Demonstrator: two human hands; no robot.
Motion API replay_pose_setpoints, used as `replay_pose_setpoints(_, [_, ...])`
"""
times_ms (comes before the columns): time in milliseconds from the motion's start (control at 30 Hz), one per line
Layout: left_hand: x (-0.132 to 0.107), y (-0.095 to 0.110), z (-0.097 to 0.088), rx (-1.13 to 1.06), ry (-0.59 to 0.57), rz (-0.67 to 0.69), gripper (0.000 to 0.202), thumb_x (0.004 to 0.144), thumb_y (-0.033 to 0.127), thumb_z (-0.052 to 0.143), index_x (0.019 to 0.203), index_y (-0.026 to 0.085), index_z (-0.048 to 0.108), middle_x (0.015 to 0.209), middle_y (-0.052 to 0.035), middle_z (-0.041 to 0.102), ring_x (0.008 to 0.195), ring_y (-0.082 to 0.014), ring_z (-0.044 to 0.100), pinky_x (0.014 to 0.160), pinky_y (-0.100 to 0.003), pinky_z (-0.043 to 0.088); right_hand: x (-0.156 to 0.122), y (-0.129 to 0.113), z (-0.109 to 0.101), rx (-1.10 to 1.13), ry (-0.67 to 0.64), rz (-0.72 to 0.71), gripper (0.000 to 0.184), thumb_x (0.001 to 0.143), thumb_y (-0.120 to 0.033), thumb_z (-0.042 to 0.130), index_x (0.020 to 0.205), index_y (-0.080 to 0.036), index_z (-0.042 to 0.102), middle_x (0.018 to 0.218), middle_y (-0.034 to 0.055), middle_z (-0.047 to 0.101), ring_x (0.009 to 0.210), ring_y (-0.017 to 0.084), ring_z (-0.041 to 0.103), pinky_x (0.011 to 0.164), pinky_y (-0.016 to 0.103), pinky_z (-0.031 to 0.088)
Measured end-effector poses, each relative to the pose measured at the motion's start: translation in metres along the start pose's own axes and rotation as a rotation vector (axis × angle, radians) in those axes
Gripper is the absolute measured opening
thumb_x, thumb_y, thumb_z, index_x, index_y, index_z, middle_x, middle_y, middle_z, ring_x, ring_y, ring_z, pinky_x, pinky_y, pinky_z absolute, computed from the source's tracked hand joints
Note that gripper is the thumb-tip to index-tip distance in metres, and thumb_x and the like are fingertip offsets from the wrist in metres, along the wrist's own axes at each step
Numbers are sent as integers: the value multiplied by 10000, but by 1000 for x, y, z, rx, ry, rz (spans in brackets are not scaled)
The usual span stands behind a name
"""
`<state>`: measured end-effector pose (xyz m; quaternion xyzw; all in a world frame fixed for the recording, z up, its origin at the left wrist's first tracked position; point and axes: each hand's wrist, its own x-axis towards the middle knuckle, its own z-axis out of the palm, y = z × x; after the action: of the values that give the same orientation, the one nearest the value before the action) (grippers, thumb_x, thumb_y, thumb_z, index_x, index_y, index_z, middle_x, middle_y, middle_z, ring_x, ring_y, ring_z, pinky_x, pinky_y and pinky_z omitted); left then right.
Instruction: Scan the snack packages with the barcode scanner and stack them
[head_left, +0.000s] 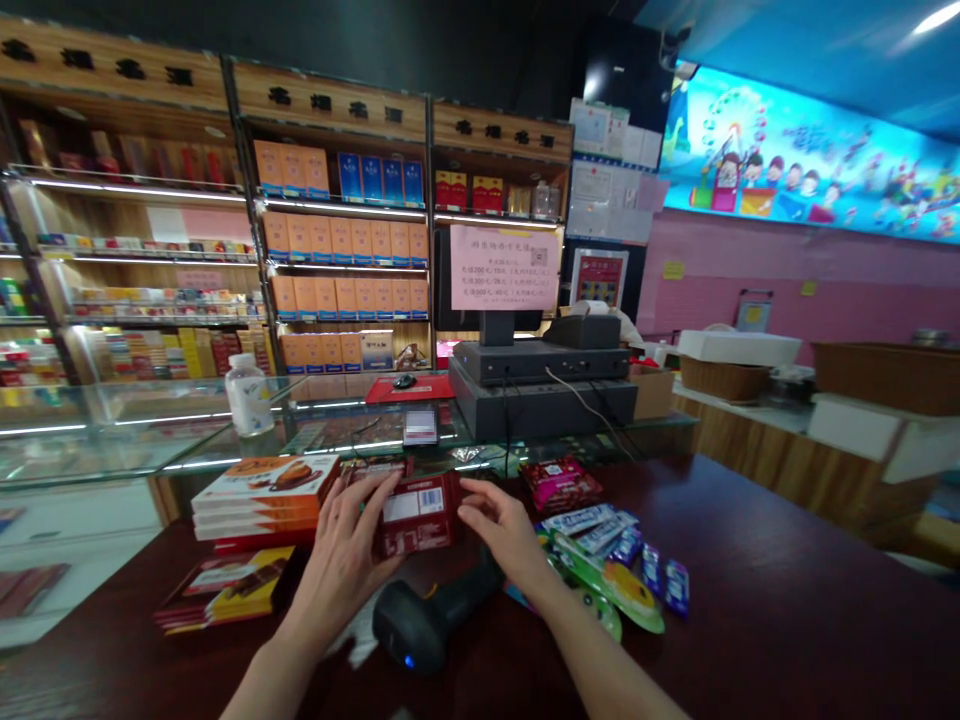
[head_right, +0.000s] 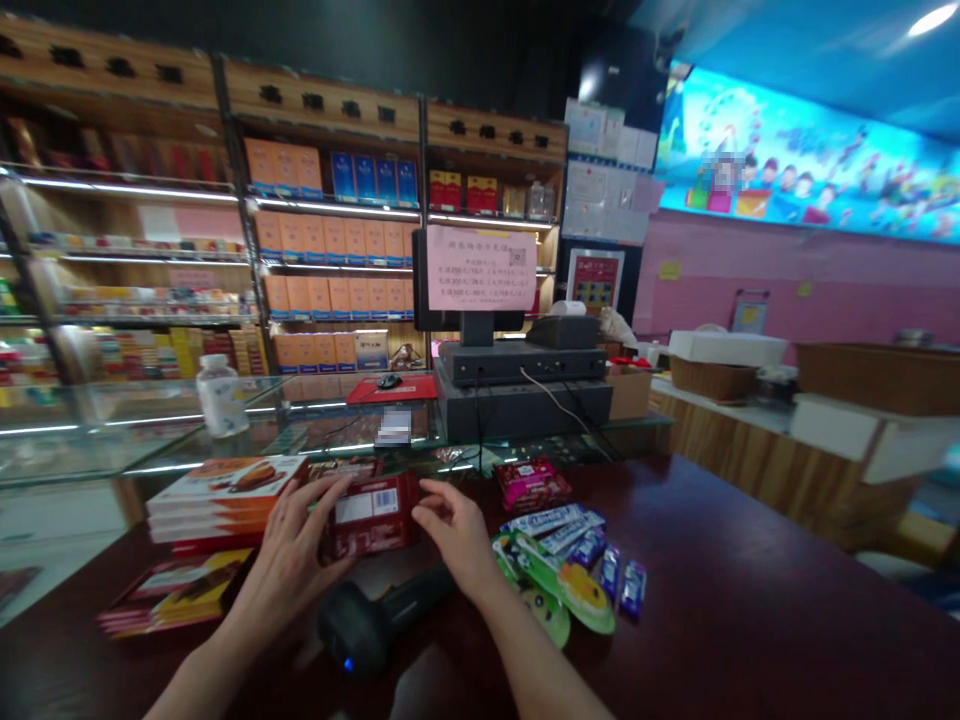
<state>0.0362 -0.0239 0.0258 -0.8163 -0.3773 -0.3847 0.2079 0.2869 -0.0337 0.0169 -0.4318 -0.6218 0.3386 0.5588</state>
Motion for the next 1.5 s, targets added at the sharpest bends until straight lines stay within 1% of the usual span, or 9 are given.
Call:
replay_pose_setpoints(300, [0,4,4,-38,0,-56,812,792,226,674,1516,353,328,1550,-139,305,1385,-382,392,1081,-587,415,0,-6,2,-33,20,39,166,761,-351,704,783,-187,709,723,-3,696,703,182,631,684,293,485])
replay_pose_setpoints(533, [-3,-3,11,-36,-129,-182,800,788,373,691,1516,384,358,1094,-58,584,1057,-279,603,989,-510,475,-1,-9,4,-67,92,55,142,744,-336,705,762,-198,731,707,-2,695,688,178,623,670,284,479])
replay_pose_setpoints(733, [1,0,13,-287,-160,-274,880,738,373,738,1527,359,347,1090,-50,598,1009,-266,638,898,-448,545,0,-7,1,-91,145,111,119,723,-305,701,736,-197,751,664,-7,696,656,176,627,654,284,471])
replay_pose_setpoints(833, [4,-1,10,-451,-187,-286,689,865,400,616,1512,344,386,1147,-60,631,1028,-233,665,896,-380,562,1,-4,1,-71,169,122,121,719,-300,709,749,-196,764,666,-3,709,649,176,631,639,280,464])
replay_pose_setpoints(1000, [6,-8,11,-506,-79,-354,485,913,465,496,1366,312,576,1180,-41,701,1056,-226,695,892,-335,576,1,-2,0,-100,203,97,98,745,-293,723,761,-211,774,681,-10,718,660,176,636,661,284,468])
replay_pose_setpoints(1133, [3,-12,12,-452,-24,-529,624,820,558,595,1380,286,539,887,3,733,803,-202,735,707,-292,598,3,0,0,-198,238,24,32,755,-247,751,776,-234,770,788,-2,737,796,190,652,780,299,489])
replay_pose_setpoints(1200, [2,-12,10,-436,-3,-573,556,792,581,613,1254,273,620,843,5,736,770,-205,733,678,-283,589,3,1,0,-260,251,-31,38,739,-212,773,765,-238,764,835,4,724,863,191,644,814,294,485])
replay_pose_setpoints(1333, [2,-12,4,-394,33,-567,375,762,597,627,900,255,696,845,-5,749,773,-212,720,727,-290,577,3,0,3,-256,245,-56,31,761,-200,754,776,-223,768,764,-1,690,778,171,633,735,268,476])
replay_pose_setpoints(1500, [2,-14,-1,-383,113,-485,282,800,509,594,874,260,704,904,-4,756,860,-215,709,836,-311,550,3,-7,6,-117,144,-40,131,808,-223,675,862,-232,793,786,-1,763,770,183,695,743,272,496])
